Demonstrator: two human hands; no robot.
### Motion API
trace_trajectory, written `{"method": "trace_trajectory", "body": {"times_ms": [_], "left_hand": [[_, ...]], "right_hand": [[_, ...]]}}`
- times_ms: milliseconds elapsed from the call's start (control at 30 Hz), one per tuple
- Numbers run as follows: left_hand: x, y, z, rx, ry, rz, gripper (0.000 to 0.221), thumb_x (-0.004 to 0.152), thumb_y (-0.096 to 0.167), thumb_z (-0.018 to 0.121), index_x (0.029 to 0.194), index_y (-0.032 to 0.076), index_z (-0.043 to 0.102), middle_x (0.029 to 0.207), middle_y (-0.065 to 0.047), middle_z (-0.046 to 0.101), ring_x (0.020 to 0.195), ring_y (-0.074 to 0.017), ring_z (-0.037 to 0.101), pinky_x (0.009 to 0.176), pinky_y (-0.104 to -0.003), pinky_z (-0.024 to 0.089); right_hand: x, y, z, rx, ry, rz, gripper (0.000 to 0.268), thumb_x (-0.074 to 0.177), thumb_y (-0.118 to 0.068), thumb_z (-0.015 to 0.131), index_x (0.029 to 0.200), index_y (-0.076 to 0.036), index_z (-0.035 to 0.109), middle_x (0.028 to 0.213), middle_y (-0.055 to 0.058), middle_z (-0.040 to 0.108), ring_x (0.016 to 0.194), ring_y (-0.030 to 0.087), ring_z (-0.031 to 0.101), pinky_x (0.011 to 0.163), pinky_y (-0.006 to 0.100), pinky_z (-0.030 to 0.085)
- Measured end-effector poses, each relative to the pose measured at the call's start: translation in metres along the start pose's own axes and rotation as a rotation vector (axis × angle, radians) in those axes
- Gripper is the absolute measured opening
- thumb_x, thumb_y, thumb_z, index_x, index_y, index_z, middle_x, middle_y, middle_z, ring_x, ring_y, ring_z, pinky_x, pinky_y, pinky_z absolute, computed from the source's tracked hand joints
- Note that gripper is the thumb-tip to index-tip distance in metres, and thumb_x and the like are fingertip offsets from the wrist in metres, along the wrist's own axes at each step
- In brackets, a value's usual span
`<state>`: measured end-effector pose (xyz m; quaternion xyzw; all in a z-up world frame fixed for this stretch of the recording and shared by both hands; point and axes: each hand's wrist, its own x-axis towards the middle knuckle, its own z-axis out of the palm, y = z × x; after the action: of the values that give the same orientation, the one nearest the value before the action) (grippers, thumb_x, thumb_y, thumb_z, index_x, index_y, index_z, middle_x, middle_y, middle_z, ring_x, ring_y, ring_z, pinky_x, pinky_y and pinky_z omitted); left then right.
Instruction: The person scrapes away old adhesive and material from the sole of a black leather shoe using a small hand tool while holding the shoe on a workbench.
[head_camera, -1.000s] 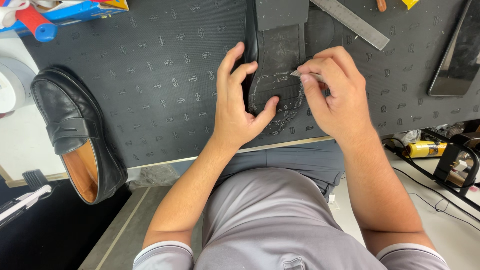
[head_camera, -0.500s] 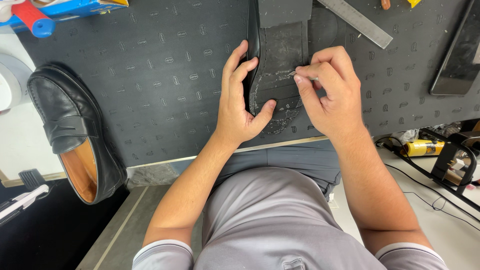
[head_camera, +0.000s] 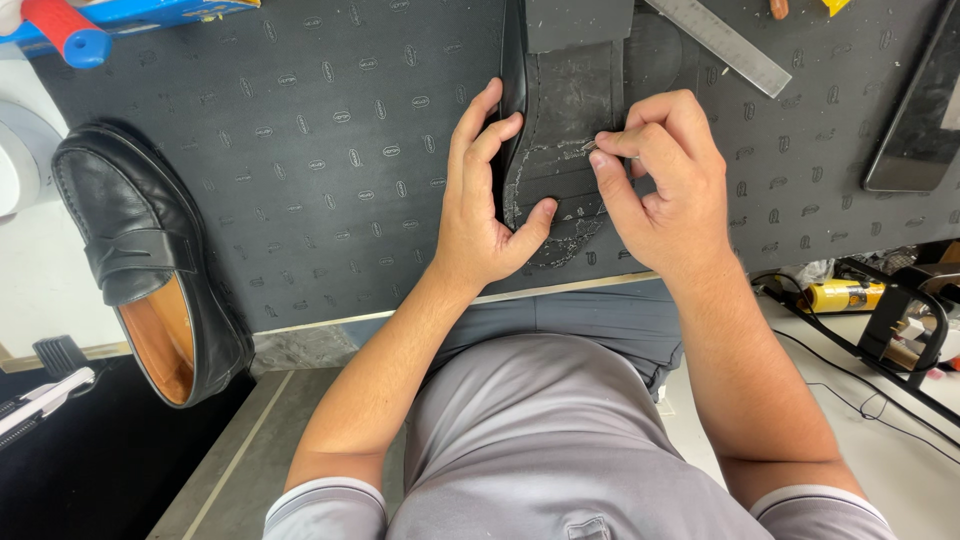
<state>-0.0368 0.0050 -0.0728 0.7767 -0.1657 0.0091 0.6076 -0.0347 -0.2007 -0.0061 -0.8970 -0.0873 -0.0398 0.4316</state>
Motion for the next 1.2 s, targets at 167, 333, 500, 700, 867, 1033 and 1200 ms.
{"method": "trace_trajectory", "body": {"times_ms": [167, 333, 500, 700, 867, 1033, 1200], "left_hand": [[0.001, 0.001, 0.000, -0.006, 0.002, 0.003, 0.075, 0.094, 0.021, 0.080, 0.155, 0.014, 0.037, 0.165, -0.020, 0.026, 0.155, -0.0359, 0.034, 0.125, -0.045, 0.033], [0.000, 0.000, 0.000, 0.004, 0.000, 0.000, 0.074, 0.095, 0.022, 0.080, 0.155, 0.013, 0.037, 0.165, -0.020, 0.026, 0.155, -0.0359, 0.034, 0.125, -0.045, 0.033], [0.000, 0.000, 0.000, 0.007, 0.000, 0.005, 0.073, 0.095, 0.024, 0.079, 0.155, 0.013, 0.038, 0.165, -0.019, 0.026, 0.155, -0.0355, 0.034, 0.125, -0.045, 0.033], [0.000, -0.002, 0.000, 0.009, 0.003, 0.008, 0.074, 0.095, 0.024, 0.079, 0.155, 0.014, 0.037, 0.165, -0.019, 0.025, 0.155, -0.0357, 0.033, 0.125, -0.046, 0.033], [-0.001, -0.002, 0.001, -0.008, 0.003, 0.002, 0.074, 0.095, 0.023, 0.079, 0.156, 0.014, 0.037, 0.165, -0.019, 0.026, 0.156, -0.0353, 0.033, 0.125, -0.045, 0.034], [0.000, -0.001, 0.000, 0.001, 0.007, 0.009, 0.075, 0.095, 0.022, 0.080, 0.155, 0.014, 0.037, 0.165, -0.019, 0.026, 0.155, -0.0353, 0.034, 0.125, -0.045, 0.034], [0.000, 0.000, 0.000, 0.001, 0.011, 0.010, 0.075, 0.094, 0.021, 0.080, 0.155, 0.014, 0.037, 0.165, -0.019, 0.026, 0.155, -0.0357, 0.034, 0.125, -0.045, 0.034]], "right_hand": [[0.000, 0.002, 0.001, -0.019, 0.020, -0.029, 0.015, 0.100, 0.003, 0.081, 0.106, -0.003, 0.069, 0.106, 0.006, 0.055, 0.082, 0.011, 0.055, 0.065, 0.024, 0.048], [0.000, 0.006, 0.003, 0.002, 0.026, -0.035, 0.015, 0.101, 0.005, 0.080, 0.107, -0.003, 0.069, 0.106, 0.006, 0.054, 0.085, 0.012, 0.057, 0.065, 0.023, 0.049], [0.000, 0.007, 0.003, 0.014, 0.025, -0.031, 0.014, 0.101, 0.005, 0.080, 0.106, -0.003, 0.069, 0.106, 0.006, 0.055, 0.085, 0.012, 0.057, 0.065, 0.023, 0.049], [0.000, 0.007, 0.004, -0.017, 0.036, -0.052, 0.015, 0.100, 0.003, 0.083, 0.101, -0.003, 0.069, 0.106, 0.005, 0.055, 0.086, 0.012, 0.057, 0.065, 0.023, 0.049], [0.001, 0.008, 0.011, -0.019, 0.078, -0.046, 0.021, 0.096, 0.004, 0.085, 0.098, -0.004, 0.066, 0.102, 0.004, 0.056, 0.080, 0.011, 0.056, 0.060, 0.023, 0.046], [0.003, 0.010, 0.015, -0.011, 0.116, -0.044, 0.023, 0.088, 0.004, 0.087, 0.091, -0.004, 0.065, 0.101, 0.004, 0.056, 0.070, 0.009, 0.051, 0.053, 0.023, 0.039], [0.001, 0.009, 0.017, -0.009, 0.130, -0.054, 0.025, 0.084, 0.004, 0.087, 0.086, -0.003, 0.064, 0.098, 0.004, 0.057, 0.068, 0.009, 0.048, 0.053, 0.023, 0.038]]}}
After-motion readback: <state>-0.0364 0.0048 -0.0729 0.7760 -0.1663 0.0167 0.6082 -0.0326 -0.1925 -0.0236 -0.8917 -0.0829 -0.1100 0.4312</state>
